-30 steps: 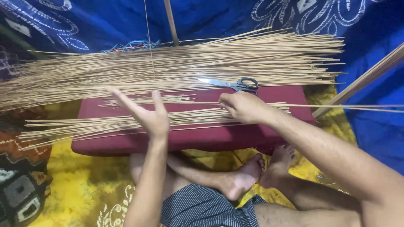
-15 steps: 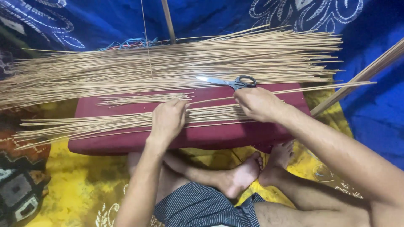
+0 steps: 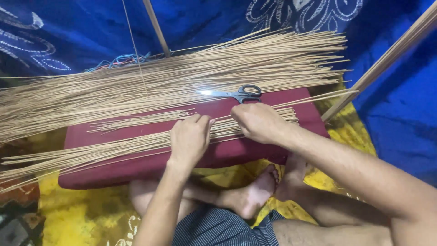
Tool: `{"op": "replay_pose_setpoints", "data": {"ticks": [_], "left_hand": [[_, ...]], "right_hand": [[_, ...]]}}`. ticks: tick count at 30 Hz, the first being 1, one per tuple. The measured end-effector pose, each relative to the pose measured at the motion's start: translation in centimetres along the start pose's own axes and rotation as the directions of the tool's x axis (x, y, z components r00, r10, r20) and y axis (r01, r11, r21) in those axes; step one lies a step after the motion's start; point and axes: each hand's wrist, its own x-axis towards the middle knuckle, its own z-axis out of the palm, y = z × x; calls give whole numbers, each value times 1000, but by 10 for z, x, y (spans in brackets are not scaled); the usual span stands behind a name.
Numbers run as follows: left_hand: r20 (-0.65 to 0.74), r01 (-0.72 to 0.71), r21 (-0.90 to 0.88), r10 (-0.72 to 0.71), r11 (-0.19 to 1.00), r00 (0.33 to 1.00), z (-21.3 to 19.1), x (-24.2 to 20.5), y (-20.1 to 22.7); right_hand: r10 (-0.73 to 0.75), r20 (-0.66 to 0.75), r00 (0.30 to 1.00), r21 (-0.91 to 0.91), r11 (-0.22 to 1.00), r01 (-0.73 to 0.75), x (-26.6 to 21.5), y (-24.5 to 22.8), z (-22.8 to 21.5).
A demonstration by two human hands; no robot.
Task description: A person is sitting on the floor, sorting through a large pile of thin wooden sticks, aligning them into smaller bundles, and cutting them to a uniform length using a pair of scissors.
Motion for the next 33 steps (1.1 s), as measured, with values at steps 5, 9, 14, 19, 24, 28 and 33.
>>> {"op": "replay_pose_setpoints", "data": {"ticks": [5,9,14,19,24,28,33], "left_hand": [[31,82,51,-84,995,996,-1,-13,-39],[57,90,53,-93,995,994,-9,-12,-26],[11,-21,-20,22,1000,1000,1,7,21],[-6,-31,-61,31,998,1000,16,8,9],[52,35,-62,-32,997,998,5,1,-16],[90,47,-92,-39,995,995,7,-1,-12],[113,119,-133,-104,984,988,13,-1,-7]], "right_hand": [[54,-6,999,-28,998,-54,-24,56,-8],[59,-48,997,-134,989,-65,-27,82,14],[22,-81,996,-93,995,-29,-24,46,10],[29,-67,997,-39,999,-31,-44,58,-8],[112,-54,992,67,992,-108,-71,119,-20],[207,-51,977,242,952,-190,-82,123,-28],[482,-28,876,364,821,-440,-92,132,-24]]}}
